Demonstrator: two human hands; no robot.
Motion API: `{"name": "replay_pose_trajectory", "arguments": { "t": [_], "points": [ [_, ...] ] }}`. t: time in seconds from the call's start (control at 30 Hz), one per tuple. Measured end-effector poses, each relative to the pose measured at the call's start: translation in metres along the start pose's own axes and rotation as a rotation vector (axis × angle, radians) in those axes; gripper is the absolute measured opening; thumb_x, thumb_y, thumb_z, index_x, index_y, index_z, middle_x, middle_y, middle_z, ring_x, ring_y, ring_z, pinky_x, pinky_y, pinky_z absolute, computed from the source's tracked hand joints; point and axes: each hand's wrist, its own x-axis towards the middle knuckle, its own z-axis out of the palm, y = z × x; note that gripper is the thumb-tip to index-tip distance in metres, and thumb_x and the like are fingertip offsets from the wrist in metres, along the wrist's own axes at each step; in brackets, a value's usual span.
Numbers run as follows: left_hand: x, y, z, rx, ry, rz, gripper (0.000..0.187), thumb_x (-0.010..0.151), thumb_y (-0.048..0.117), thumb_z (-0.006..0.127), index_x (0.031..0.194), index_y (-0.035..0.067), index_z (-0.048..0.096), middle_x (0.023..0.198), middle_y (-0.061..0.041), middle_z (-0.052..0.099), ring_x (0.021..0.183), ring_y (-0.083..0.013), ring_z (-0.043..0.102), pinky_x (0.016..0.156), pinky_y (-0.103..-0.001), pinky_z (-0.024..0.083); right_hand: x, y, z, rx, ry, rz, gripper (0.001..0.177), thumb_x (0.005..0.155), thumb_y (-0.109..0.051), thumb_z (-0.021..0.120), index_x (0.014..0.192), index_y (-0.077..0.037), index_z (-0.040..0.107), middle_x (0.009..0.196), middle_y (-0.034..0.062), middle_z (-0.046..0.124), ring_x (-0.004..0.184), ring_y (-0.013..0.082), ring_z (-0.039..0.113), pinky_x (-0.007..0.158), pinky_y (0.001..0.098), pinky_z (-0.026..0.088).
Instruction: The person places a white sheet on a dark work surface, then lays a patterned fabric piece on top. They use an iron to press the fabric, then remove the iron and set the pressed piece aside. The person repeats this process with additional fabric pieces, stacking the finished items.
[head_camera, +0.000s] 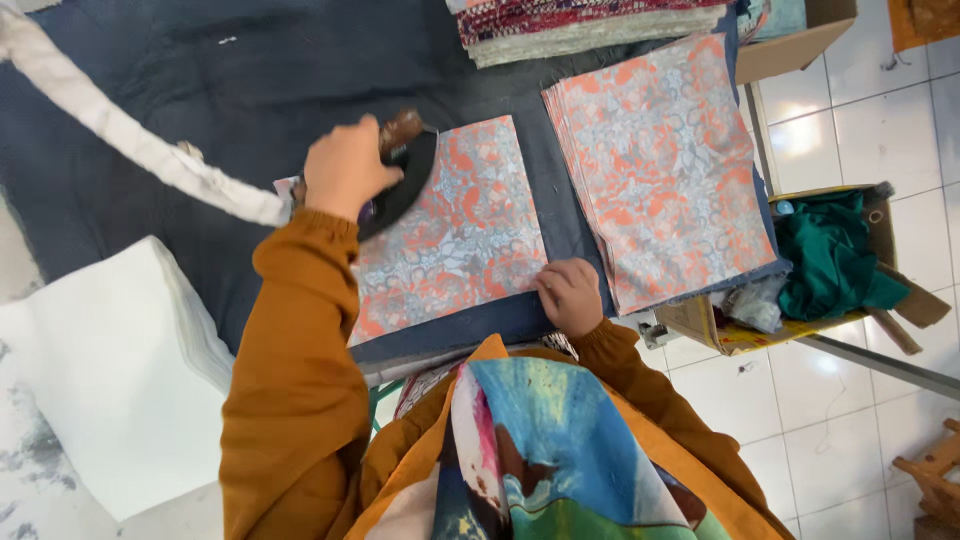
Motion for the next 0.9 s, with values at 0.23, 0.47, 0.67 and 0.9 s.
{"name": "replay_pose_trajectory", "arguments": {
  "t": [0.23,0.47,0.67,0.9],
  "points": [
    [-0.137,0.048,0.031,-0.004,-0.161,0.263,0.056,0.065,0.041,0.088,0.096,0.007,0.057,0.077,-0.015,0.070,0.071,-0.0371,0.071,0.062,-0.047,0.055,-0.010,0.004,-0.019,0.029,-0.180,-0.209,0.039,0.077,-0.008,0.071,0.116,-0.009,0.070,0.120,0.0055,0.067,0.115,0.0319,0.058,0.097,0.0454,0.047],
    [-0.076,0.072,0.063,-0.011,0.036,0.414,0.036,0.077,0.029,0.083,0.090,0.010,0.056,0.072,-0.010,0.067,0.067,-0.0309,0.070,0.061,-0.043,0.055,-0.026,0.016,-0.005,-0.056,-0.301,-0.106,0.039,0.079,-0.014,0.069,0.118,-0.013,0.071,0.125,0.0007,0.065,0.114,0.0286,0.055,0.095,0.0451,0.045],
    [0.073,0.110,0.080,0.100,0.234,0.393,0.033,0.076,0.025,0.082,0.097,0.011,0.061,0.075,-0.009,0.070,0.064,-0.0302,0.071,0.057,-0.044,0.055,-0.031,0.025,0.000,-0.028,-0.315,-0.133,0.041,0.080,-0.016,0.071,0.121,-0.013,0.071,0.126,0.0007,0.064,0.111,0.0289,0.054,0.089,0.0436,0.044],
    [0.119,0.118,0.072,0.047,0.205,0.357,0.044,0.070,0.025,0.087,0.100,0.005,0.062,0.082,-0.019,0.073,0.073,-0.0378,0.072,0.062,-0.047,0.057,-0.034,0.016,-0.019,0.033,-0.207,-0.086,0.042,0.079,-0.010,0.072,0.121,-0.013,0.071,0.128,0.0025,0.066,0.114,0.0313,0.055,0.096,0.0436,0.045]
  ]
}}
